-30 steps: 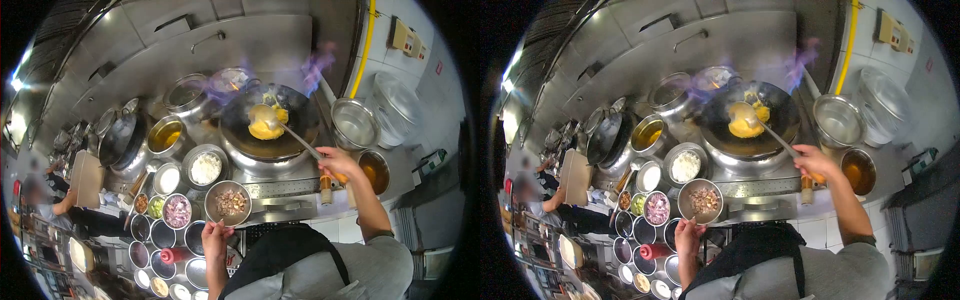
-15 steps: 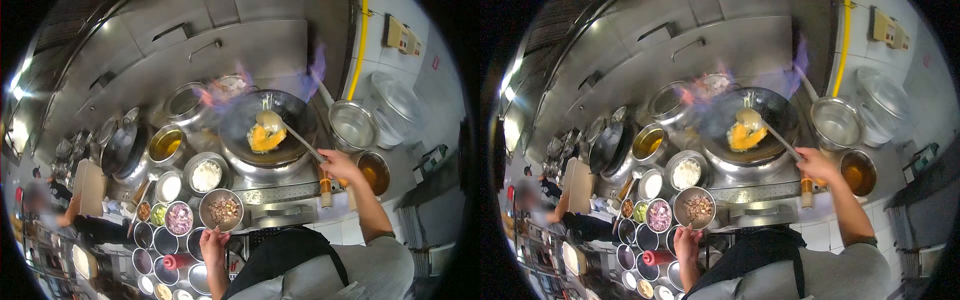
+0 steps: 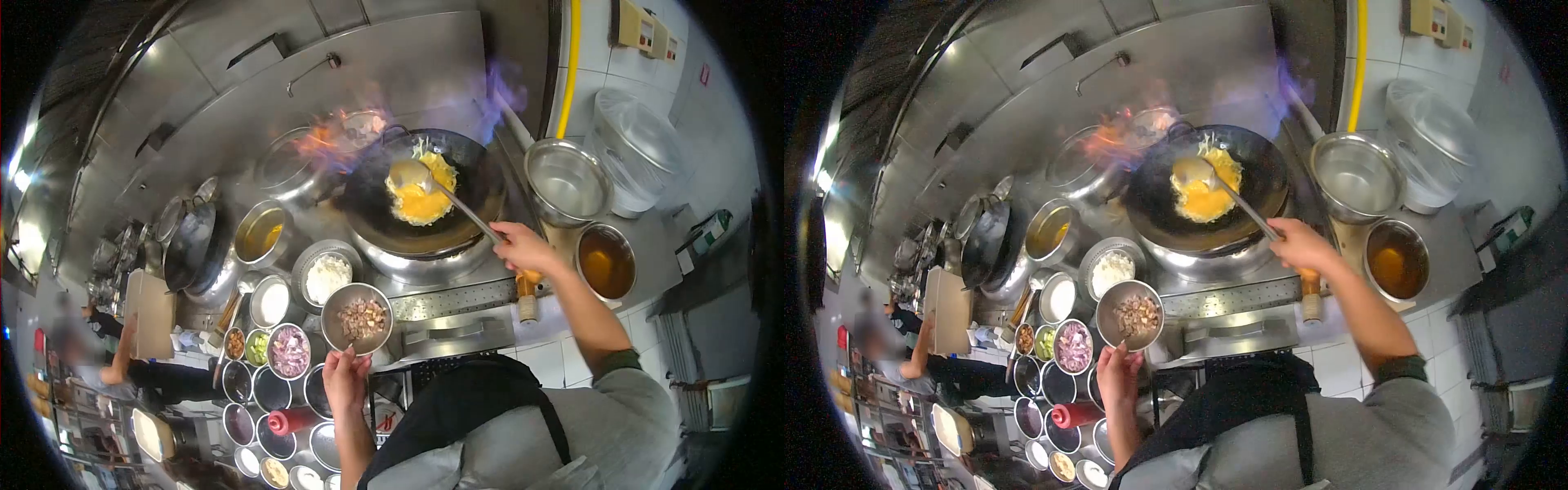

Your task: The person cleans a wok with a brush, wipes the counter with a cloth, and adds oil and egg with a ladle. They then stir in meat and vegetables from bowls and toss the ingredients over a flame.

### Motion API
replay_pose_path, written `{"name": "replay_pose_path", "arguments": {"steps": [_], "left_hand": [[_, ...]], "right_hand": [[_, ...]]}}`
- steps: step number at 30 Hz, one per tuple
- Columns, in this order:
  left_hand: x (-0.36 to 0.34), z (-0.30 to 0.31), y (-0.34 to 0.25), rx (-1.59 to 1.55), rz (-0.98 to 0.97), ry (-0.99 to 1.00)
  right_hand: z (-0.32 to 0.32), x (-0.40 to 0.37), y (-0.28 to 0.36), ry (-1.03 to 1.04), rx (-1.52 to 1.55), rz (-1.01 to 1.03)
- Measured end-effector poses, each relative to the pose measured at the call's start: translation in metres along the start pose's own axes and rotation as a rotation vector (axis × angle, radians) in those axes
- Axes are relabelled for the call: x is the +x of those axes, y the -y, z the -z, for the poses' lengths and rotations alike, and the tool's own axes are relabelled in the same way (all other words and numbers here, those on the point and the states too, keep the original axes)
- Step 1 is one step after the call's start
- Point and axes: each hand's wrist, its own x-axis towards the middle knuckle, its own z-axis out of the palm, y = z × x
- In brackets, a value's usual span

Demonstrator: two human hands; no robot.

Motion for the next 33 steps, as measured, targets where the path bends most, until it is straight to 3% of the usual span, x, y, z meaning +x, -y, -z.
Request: {"name": "replay_pose_path", "arguments": {"steps": [1, 4, 10, 12, 14, 17, 20, 23, 24, 26, 28, 32, 33], "left_hand": [[0.003, -0.005, -0.003, 0.019, -0.01, 0.001], [0.024, -0.016, -0.01, 0.091, -0.072, 0.002], [0.109, -0.084, -0.029, 0.304, -0.23, 0.1], [0.134, -0.117, -0.036, 0.374, -0.297, 0.094], [0.161, -0.151, -0.038, 0.639, -0.44, 0.082], [0.185, -0.198, -0.04, 1.068, -0.63, 0.056], [0.228, -0.238, -0.034, 1.414, -1.159, 0.057], [0.245, -0.276, -0.012, 1.324, -1.345, 0.019], [0.252, -0.281, -0.002, 1.539, -1.154, 0.096], [0.261, -0.286, 0.01, 1.831, -1.179, 0.264], [0.281, -0.289, 0.01, 1.648, -1.279, 0.038], [0.254, -0.292, 0.016, 1.785, -1.189, 0.178], [0.259, -0.284, 0.018, 1.563, -1.33, 0.091]], "right_hand": [[0.011, 0.0, -0.022, 0.098, 0.166, 0.004], [0.05, -0.029, -0.012, 0.114, 0.097, -0.079], [0.002, 0.011, -0.016, -0.108, -0.153, 0.119], [0.029, -0.015, -0.01, 0.039, -0.066, 0.05], [0.056, -0.03, -0.033, 0.099, -0.071, 0.07], [0.065, -0.05, -0.027, -0.087, -0.536, 0.216], [0.083, -0.069, -0.011, -0.169, -0.535, 0.236], [0.098, -0.078, -0.009, -0.167, -0.612, 0.239], [0.101, -0.078, -0.007, -0.167, -0.646, 0.232], [0.104, -0.075, -0.012, -0.181, -0.666, 0.267], [0.106, -0.069, -0.018, -0.193, -0.659, 0.284], [0.104, -0.048, -0.032, -0.166, -0.642, 0.281], [0.103, -0.039, -0.033, -0.164, -0.644, 0.286]]}}
